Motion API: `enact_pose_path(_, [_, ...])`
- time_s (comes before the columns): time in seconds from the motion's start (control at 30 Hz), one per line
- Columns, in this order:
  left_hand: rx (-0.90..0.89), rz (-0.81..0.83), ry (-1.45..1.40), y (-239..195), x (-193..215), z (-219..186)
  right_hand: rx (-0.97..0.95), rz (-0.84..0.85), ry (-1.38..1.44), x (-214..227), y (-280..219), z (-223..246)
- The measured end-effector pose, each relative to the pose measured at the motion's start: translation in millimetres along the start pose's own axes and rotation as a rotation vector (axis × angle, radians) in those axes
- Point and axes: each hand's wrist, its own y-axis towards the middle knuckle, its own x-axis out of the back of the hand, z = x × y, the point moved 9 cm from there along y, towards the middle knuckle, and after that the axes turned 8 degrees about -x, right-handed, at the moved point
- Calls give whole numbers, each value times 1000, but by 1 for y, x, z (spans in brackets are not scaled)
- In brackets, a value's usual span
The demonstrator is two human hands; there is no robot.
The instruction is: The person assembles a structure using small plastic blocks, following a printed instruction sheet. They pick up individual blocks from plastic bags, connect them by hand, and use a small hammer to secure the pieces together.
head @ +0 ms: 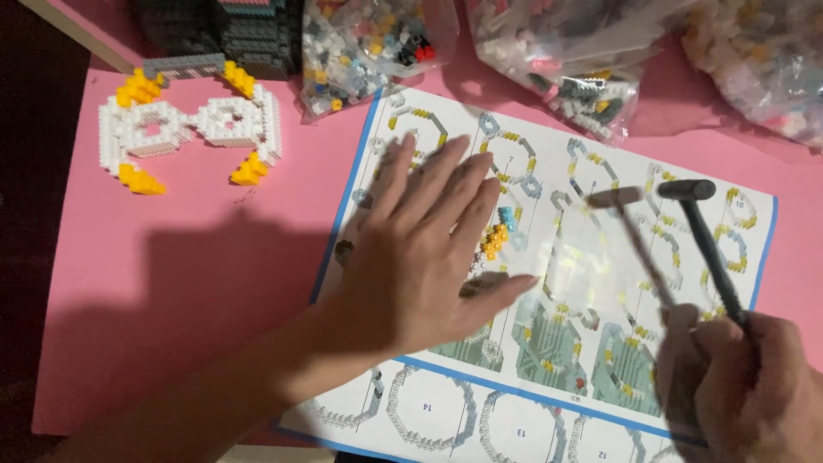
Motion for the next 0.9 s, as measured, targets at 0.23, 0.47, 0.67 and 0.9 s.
enact_pose_path(0.23, [-59,-77,-13,7,19,5,-47,69,102,2,4,-23])
enact_pose_path(0.47, [-11,0,8,8,11,15,-64,93,112,-2,8,-21])
enact_pose_path(0.67, [-123,-62,-117,12,14,14,-62,111,100,-5,18,-7])
enact_pose_path(0.9, [-330,-143,-170,14,37,-10,-74,262,8,-7,47,75])
